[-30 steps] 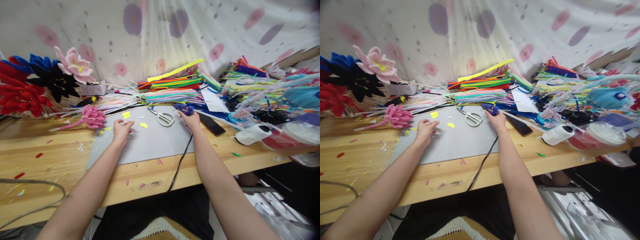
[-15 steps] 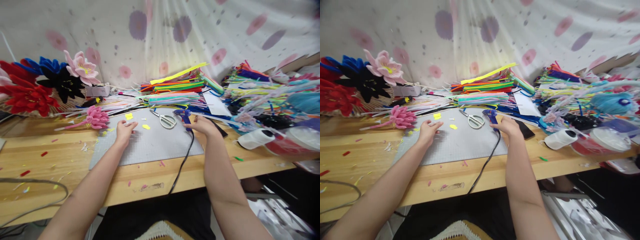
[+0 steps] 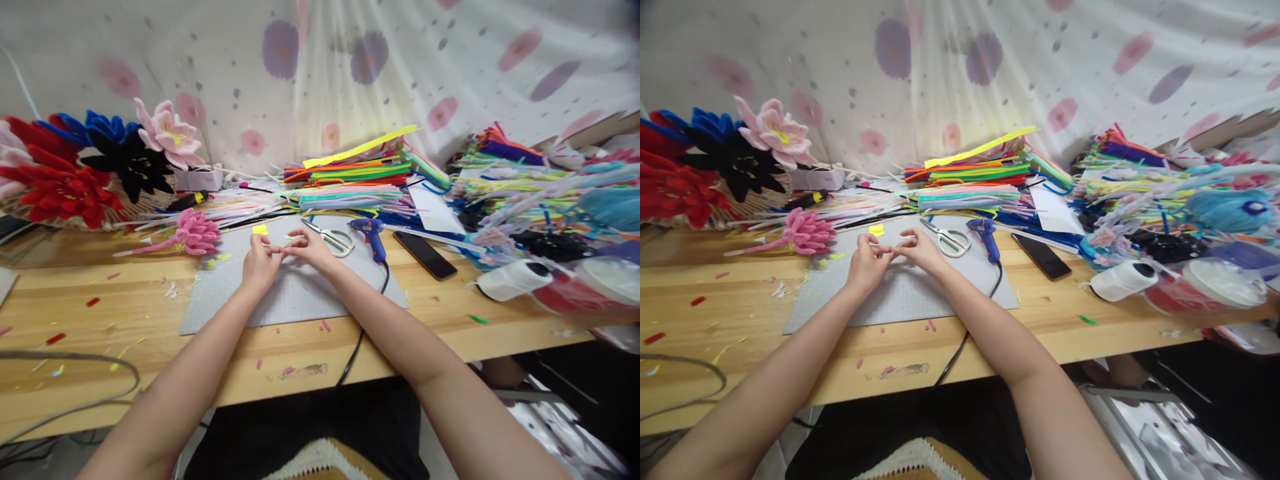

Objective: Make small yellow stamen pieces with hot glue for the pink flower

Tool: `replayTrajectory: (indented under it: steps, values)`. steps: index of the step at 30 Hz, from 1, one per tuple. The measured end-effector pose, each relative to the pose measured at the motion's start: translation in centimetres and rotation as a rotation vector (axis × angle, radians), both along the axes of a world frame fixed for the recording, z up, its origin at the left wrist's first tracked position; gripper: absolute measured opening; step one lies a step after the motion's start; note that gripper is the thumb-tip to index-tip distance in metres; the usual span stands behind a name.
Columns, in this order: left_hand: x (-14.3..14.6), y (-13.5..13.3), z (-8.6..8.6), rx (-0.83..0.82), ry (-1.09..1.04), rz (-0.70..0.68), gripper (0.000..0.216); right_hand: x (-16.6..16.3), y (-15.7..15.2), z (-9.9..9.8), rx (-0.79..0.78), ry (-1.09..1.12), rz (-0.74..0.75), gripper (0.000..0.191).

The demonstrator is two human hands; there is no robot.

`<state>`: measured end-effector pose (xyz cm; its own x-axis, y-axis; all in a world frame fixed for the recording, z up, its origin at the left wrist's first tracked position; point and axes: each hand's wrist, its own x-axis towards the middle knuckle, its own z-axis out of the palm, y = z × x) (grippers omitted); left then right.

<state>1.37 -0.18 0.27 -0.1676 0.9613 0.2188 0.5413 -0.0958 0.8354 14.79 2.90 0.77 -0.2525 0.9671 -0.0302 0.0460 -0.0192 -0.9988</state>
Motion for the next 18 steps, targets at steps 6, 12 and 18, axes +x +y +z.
replayTrajectory:
  steps: [6,12,18]
  values:
    - [-0.3,0.0,-0.2,-0.024,-0.084,-0.039,0.055,-0.6,0.0,-1.5,0.067,0.059,-0.163,0.031]
    - [-0.8,0.3,-0.7,-0.065,-0.372,-0.058,0.048,0.6,0.2,-1.4,-0.028,0.177,-0.262,0.043]
    - [-0.3,0.2,-0.9,-0.104,-0.388,-0.112,0.048,0.3,-0.1,-1.0,-0.067,0.205,-0.231,0.047]
